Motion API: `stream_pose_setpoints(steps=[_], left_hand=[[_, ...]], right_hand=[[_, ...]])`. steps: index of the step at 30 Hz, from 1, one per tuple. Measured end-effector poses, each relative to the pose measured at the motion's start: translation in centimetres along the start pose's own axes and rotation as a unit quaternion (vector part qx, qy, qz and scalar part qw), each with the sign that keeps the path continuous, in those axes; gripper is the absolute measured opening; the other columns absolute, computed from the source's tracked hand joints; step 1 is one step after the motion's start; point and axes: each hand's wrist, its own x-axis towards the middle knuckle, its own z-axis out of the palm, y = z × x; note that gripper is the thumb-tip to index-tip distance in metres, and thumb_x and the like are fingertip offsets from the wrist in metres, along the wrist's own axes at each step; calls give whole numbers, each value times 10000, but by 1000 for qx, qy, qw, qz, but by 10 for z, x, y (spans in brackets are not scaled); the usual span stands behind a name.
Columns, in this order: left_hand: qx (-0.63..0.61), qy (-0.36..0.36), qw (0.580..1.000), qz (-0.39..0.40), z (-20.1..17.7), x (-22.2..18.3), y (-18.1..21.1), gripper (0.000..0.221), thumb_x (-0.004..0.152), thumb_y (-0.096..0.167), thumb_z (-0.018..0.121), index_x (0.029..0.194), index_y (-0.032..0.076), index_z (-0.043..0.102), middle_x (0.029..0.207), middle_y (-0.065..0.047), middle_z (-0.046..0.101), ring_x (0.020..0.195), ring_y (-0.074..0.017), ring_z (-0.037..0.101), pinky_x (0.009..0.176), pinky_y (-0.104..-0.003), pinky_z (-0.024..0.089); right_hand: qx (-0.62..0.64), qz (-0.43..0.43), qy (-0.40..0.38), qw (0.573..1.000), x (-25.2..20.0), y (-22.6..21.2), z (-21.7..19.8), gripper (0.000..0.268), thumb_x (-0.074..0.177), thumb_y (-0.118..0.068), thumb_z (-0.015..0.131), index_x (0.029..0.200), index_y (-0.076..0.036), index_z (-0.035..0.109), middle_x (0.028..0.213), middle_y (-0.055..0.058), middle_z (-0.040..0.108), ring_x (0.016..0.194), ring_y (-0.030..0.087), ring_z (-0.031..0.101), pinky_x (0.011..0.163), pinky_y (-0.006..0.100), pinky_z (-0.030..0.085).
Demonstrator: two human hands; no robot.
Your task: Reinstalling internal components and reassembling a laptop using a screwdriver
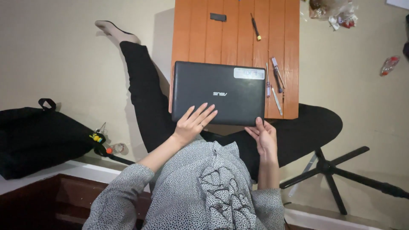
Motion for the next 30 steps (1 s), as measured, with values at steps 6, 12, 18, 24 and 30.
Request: stream_pose_setpoints(steps=[6, 12, 18, 24, 30], left_hand=[[-19, 5, 1000, -16, 13, -4, 3, 365, 1056, 234, 499, 1392, 332, 599, 1427, 118, 612, 1256, -95, 612, 1080, -328, 482], [-86, -52, 994, -46, -2, 6, 2, 443, 1001, 267, 566, 1441, 321, 557, 1459, 90, 579, 1325, -128, 551, 1138, -396, 422], [-89, -43, 995, 0, -2, 11, -26, 606, 851, 322, 710, 1440, 279, 574, 1418, -23, 617, 1294, -247, 590, 1069, -406, 485], [-85, 46, 994, 56, -20, 69, -53, 383, 952, 429, 670, 1265, 209, 698, 1177, 7, 739, 1063, -201, 708, 902, -324, 568], [-107, -26, 994, 12, -48, 127, -67, 288, 927, 417, 693, 1119, 204, 714, 930, 54, 743, 813, -143, 726, 672, -262, 557]], right_hand=[[-4, -15, 20, 1000, -2, -1, 6, 312, 1042, -207, 624, 1100, 99, 622, 866, 211, 726, 850, 338, 763, 868, 496, 624], [-9, -27, -2, 1000, -1, -1, 2, 284, 1044, -203, 625, 1101, 75, 630, 878, 218, 731, 855, 338, 763, 826, 458, 638], [-18, -72, -44, 996, -22, -21, 5, 319, 1049, -261, 615, 1021, 54, 656, 844, 253, 746, 782, 319, 775, 709, 382, 654], [18, -177, -97, 979, -13, -37, -2, 545, 1090, -495, 428, 1183, 14, 601, 937, 276, 747, 851, 332, 772, 743, 401, 636], [5, -182, -165, 969, -18, -62, 12, 578, 1058, -490, 435, 1349, 3, 512, 1105, 277, 719, 977, 313, 735, 857, 388, 591]])
